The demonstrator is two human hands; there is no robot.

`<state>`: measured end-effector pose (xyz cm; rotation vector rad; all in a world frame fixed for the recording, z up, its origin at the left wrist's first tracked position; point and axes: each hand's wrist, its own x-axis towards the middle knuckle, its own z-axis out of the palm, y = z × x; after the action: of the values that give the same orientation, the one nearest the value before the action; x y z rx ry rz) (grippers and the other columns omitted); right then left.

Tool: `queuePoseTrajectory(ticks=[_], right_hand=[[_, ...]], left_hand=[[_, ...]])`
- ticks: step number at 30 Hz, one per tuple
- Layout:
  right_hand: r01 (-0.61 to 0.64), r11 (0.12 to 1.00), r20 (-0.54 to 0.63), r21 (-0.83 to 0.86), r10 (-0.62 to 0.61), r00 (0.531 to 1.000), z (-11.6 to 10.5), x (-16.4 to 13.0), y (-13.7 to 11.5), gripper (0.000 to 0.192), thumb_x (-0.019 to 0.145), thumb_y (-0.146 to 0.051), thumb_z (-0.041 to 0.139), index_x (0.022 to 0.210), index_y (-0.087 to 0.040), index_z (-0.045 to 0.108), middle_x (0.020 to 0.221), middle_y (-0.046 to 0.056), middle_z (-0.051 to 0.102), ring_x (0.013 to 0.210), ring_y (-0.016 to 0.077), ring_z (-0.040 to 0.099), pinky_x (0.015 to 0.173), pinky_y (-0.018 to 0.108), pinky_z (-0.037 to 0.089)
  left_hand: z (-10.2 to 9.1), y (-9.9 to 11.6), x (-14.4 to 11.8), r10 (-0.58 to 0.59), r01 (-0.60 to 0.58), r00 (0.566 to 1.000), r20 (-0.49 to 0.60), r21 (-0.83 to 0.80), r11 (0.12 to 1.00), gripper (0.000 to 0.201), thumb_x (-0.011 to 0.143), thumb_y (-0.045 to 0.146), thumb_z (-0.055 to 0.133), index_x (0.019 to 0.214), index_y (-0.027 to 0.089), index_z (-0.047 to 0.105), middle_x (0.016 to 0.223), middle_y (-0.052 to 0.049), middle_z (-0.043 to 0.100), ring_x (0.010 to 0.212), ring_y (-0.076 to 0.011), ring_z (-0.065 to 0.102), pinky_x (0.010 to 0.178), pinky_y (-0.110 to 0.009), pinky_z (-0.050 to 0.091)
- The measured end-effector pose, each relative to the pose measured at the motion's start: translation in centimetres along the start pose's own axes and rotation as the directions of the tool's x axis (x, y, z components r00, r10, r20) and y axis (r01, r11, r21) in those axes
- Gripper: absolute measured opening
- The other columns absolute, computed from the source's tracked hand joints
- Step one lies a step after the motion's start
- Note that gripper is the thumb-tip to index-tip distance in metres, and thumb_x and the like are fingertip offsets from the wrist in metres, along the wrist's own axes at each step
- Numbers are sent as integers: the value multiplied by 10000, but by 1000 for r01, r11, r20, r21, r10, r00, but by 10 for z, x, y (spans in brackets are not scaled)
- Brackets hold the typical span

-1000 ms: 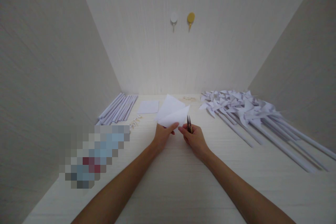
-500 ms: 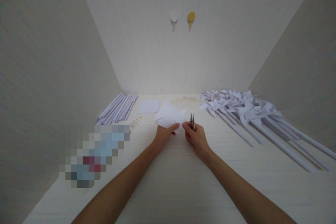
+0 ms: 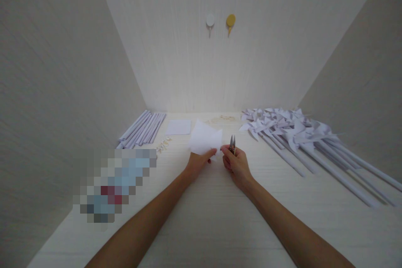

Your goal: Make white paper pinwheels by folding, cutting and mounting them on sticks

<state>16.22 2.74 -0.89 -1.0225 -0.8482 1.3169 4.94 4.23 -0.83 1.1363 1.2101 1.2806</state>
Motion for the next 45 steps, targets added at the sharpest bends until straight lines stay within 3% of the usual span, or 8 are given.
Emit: queuePoseTrajectory(ticks=[8, 18, 24, 28, 45], right_hand=[[13, 985, 50, -175, -4, 999, -1, -1, 2, 142, 581, -262, 605, 585, -156, 510, 332, -103, 350, 296, 30, 252, 308, 184, 125], [132, 870, 182, -476, -49, 982, -3, -2, 2, 76, 613, -214, 532, 575, -168, 485, 413, -83, 379, 358, 52, 326, 361, 202, 233], [106, 875, 305, -472, 49, 951, 3, -6, 2, 186, 678, -335, 540, 635, -181, 445, 423, -94, 354, 350, 51, 324, 349, 193, 229], [88, 918, 398, -387, 80, 914, 6, -12, 1, 302, 775, -436, 391, 719, -159, 497, 434, -85, 341, 356, 54, 309, 350, 194, 220], [44, 942, 334, -332, 73, 940, 5, -12, 2, 310, 759, -441, 404, 661, -159, 486, 395, -94, 355, 293, 39, 291, 313, 183, 179]], left_hand=[[-2, 1, 5, -9, -25, 990, -137, -247, 969, 162, 504, 242, 674, 583, 156, 562, 580, 14, 574, 499, -98, 497, 396, -203, 357], [-5, 6, 8, -110, 20, 979, -174, -452, 892, 209, 496, 207, 684, 669, 165, 574, 620, 29, 590, 543, -79, 520, 419, -172, 361], [-5, 4, 9, -53, -14, 990, -133, -457, 889, 184, 541, 217, 674, 704, 165, 604, 684, 12, 627, 642, -99, 570, 509, -185, 418], [-5, 4, 7, -65, 16, 994, -92, -460, 888, 178, 573, 228, 655, 727, 152, 608, 695, -11, 641, 664, -119, 593, 546, -209, 437], [-6, 2, 7, -60, 41, 998, -27, -449, 892, 146, 596, 239, 647, 683, 131, 600, 614, -5, 641, 577, -117, 607, 535, -212, 446]])
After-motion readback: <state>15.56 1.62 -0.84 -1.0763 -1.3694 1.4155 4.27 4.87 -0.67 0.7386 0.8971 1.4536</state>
